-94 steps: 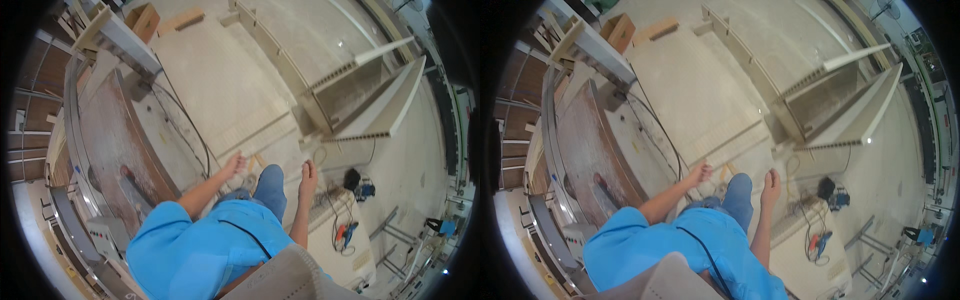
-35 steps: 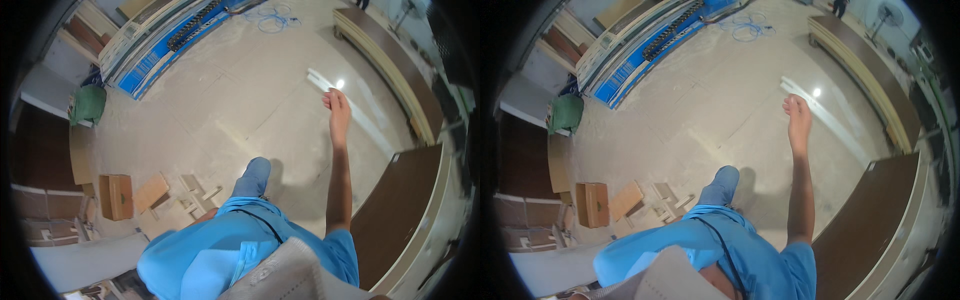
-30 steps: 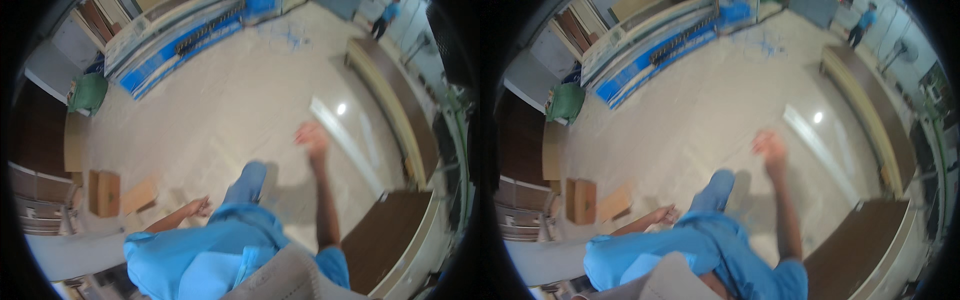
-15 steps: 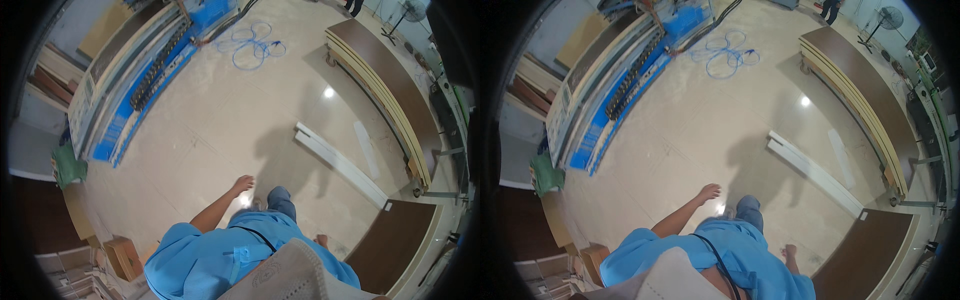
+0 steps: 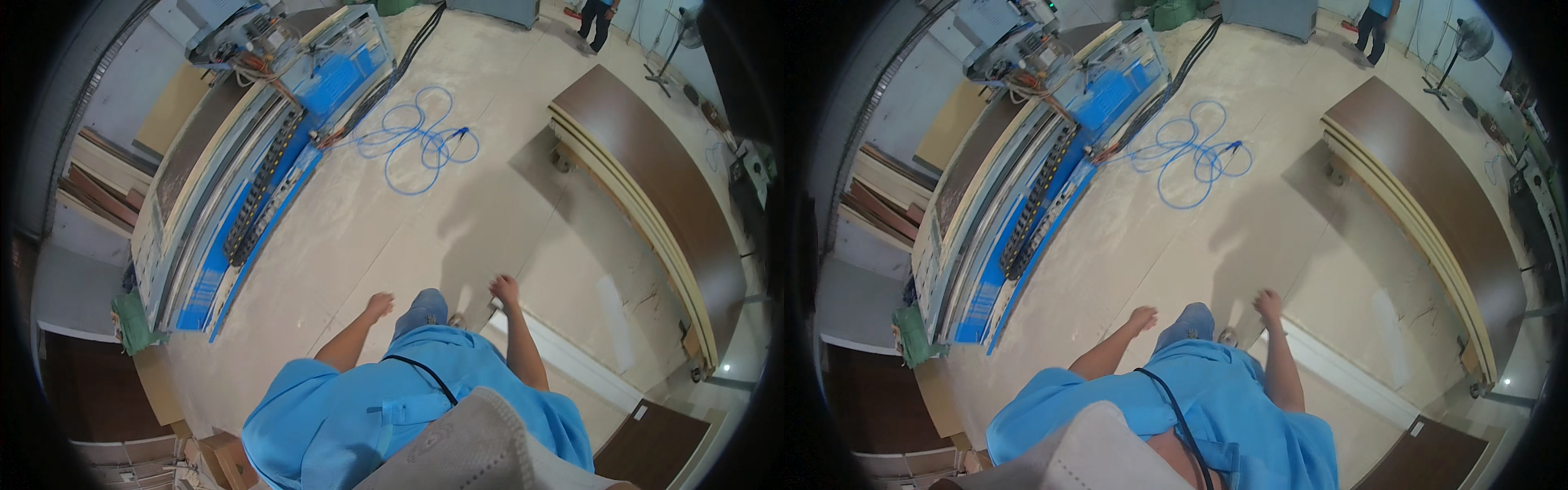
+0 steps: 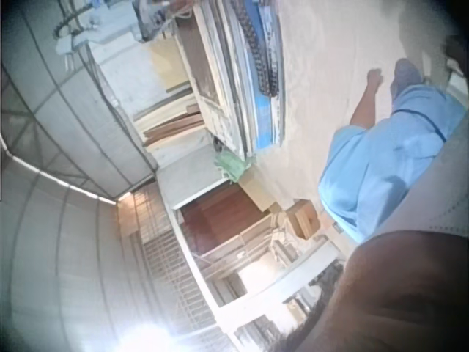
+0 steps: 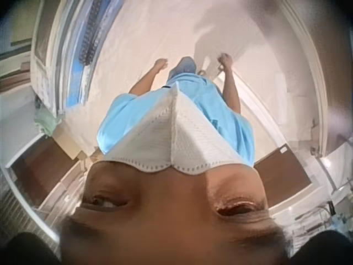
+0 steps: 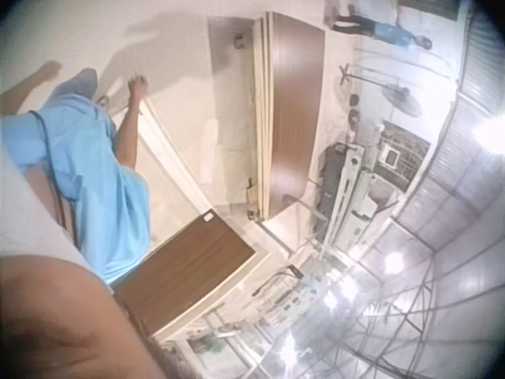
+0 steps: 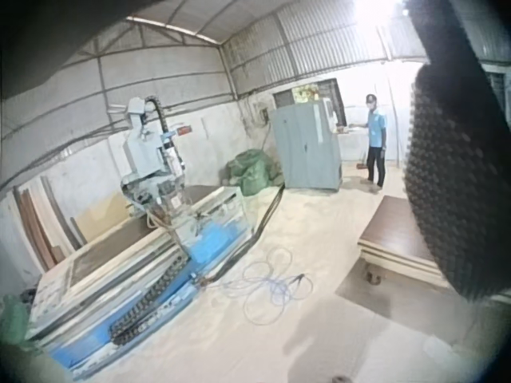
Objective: The person uses a blue air hose to blow dust and debris off a large machine and a wooden panel. They move the panel to different locations, wipe it with a cloth, and handle a small paper label.
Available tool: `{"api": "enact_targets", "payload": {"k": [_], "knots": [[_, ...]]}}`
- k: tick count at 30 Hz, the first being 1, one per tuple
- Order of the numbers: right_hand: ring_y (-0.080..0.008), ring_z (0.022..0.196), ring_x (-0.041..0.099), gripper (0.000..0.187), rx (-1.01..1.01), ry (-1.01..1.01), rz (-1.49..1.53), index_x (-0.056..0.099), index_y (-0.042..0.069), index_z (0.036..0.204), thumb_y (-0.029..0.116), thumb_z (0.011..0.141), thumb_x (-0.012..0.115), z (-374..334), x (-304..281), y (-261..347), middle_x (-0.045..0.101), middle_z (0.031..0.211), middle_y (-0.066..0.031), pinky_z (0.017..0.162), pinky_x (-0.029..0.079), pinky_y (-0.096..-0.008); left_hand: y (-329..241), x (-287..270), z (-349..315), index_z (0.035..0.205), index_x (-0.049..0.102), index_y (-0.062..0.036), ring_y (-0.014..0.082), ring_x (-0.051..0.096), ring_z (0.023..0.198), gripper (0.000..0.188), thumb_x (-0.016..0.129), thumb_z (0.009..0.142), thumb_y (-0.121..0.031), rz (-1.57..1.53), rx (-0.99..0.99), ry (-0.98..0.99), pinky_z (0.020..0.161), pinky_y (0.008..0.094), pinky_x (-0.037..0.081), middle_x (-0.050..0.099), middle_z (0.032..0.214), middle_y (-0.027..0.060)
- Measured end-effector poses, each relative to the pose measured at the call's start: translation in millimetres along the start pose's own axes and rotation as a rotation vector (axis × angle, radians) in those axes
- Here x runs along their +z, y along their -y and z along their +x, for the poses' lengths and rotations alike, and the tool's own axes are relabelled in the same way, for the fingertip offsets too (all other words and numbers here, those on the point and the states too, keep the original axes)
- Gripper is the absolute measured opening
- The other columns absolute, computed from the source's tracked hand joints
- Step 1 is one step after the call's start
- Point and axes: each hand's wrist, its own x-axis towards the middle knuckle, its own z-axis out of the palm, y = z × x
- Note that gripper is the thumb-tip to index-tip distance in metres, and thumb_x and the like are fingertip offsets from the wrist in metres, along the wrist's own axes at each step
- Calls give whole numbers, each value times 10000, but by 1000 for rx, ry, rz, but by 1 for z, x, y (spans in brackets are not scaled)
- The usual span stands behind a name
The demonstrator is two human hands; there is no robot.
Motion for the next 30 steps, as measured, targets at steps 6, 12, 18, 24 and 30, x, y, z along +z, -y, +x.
{"api": "enact_targets", "payload": {"k": [6, 12, 18, 24, 30], "knots": [[-187, 763, 686, 321, -398, 381, -320, 634, -30, 1150, 217, 951, 589, 119, 143, 246, 693, 920, -121, 666, 545, -318, -12, -29, 46, 1127, 613, -72, 229, 651, 668, 298, 620, 906, -271, -375, -412, -130, 532, 368, 503, 667, 849, 131], [-295, 828, 726, 335, -185, 113, -810, 713, -1, 1032, 277, 868, 622, 253, 84, 274, 724, 906, -212, 775, 551, -411, -185, 26, 154, 1171, 614, -61, 273, 647, 738, 322, 615, 910, -250, -228, -402, -90, 656, 432, 528, 654, 935, 154], [-217, 595, 665, 219, 219, -372, -108, 661, -28, 982, 135, 876, 560, 326, -71, 253, 662, 735, -133, 490, 534, -323, -491, 80, 281, 1143, 631, -94, 153, 655, 815, 331, 632, 925, -343, 51, 55, 220, 691, 306, 511, 666, 932, 53], [-282, 587, 661, 142, 425, -640, 55, 610, -8, 919, 111, 876, 544, 418, -155, 287, 653, 744, -177, 492, 538, -395, -746, 141, 408, 1171, 610, -109, 161, 671, 878, 313, 586, 946, -326, 72, 113, 53, 725, 281, 515, 678, 1041, 82], [-274, 573, 639, 124, 410, -465, 85, 589, 6, 950, 93, 887, 528, 557, -149, 416, 633, 749, -170, 491, 524, -404, -902, 196, 462, 1122, 618, -91, 150, 669, 855, 299, 597, 945, -330, 8, 213, 187, 689, 279, 532, 672, 977, 83]]}}
